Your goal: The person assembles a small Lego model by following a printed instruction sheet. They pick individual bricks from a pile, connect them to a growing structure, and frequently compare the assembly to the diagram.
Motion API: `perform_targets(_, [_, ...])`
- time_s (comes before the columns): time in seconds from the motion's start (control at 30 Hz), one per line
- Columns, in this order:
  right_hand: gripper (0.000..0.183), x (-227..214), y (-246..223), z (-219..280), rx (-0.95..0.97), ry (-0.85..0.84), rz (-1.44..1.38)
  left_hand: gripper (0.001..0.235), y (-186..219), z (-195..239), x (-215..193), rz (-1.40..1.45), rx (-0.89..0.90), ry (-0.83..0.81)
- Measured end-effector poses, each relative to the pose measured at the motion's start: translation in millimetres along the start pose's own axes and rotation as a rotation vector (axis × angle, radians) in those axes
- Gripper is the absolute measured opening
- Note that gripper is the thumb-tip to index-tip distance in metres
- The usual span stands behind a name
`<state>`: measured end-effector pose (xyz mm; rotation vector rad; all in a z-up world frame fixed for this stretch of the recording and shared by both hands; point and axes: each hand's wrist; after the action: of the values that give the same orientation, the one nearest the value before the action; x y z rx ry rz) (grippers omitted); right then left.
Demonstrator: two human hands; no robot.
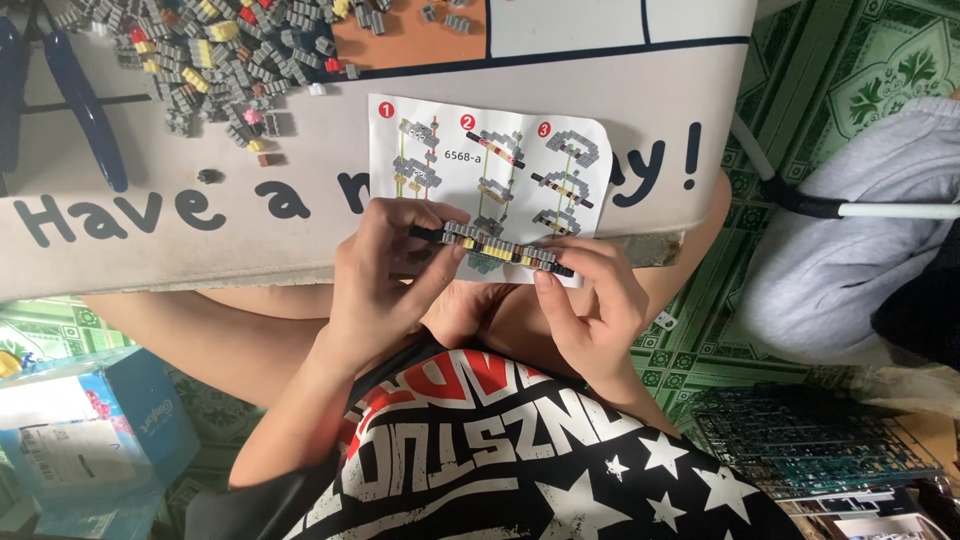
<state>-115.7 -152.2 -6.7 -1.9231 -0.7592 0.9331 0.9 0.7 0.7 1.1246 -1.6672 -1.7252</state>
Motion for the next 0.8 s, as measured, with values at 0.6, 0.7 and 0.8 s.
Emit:
perform_targets(0.6, [0.01,0.9,1.3,-0.2,0.01,0.014,0.002,0.023,6.7,-3.3,0.4,-0.049,-0.037,-0.011])
perform_targets(0.7, [0.01,0.8,2.1,0.3,0.01,0.013,0.006,0.023,5.3,-2.6,0.3,-0.054,-0.043,-0.007])
perform_targets(0.8, [0.011,1.3,1.9,0.1,0.01,0.012,0.002,0.024,3.8,-1.8,0.0,-0.053,-0.03,-0.019])
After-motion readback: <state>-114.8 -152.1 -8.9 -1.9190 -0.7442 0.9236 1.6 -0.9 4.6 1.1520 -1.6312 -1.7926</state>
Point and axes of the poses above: each hand's wrist, its own z-axis away from the middle knuckle, its own x-axis out of the palm, y = z × x, and after that the axes turned 7 degrees about -z, right-handed
